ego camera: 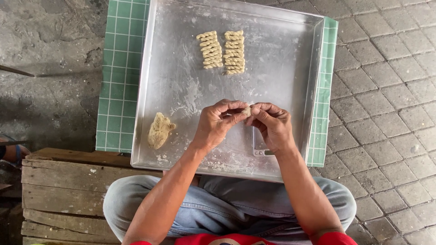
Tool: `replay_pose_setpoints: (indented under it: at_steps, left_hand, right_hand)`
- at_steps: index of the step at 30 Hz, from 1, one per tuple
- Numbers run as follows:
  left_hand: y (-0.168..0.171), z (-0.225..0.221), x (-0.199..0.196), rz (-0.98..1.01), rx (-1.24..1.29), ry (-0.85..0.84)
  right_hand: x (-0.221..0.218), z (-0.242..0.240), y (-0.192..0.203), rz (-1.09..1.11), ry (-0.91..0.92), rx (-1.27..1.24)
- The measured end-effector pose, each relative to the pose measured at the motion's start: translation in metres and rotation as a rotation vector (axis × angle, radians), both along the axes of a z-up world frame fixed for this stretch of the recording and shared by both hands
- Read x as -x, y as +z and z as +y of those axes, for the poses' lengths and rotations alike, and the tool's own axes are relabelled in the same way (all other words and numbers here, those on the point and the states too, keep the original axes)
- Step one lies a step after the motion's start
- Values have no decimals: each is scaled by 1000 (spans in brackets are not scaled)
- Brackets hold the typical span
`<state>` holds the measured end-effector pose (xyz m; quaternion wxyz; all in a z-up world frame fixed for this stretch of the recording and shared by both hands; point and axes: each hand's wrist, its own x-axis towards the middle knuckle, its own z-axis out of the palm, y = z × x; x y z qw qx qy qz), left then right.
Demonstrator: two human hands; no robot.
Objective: Weighing, rolling, and braiding dough into strips on a metal tray.
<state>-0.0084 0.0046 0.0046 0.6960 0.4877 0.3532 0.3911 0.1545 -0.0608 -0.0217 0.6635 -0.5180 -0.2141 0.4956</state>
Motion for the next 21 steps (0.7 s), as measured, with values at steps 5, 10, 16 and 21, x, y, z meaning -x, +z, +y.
replay_pose_setpoints:
  at_steps: [5,10,16,21]
  left_hand:
    - [0,4,4,-13,16,-75]
    - [3,8,5,-12,-7,-27]
    - [0,9,4,-101,163,1]
    - [3,5,4,-183,390,-23]
  right_hand:
    - [-4,-5,-2,219,61,107]
    - [9,-4,15,-71,23,63]
    - [12,1,31,-389,94,-120]
    - [10,1,37,-322,126,-140]
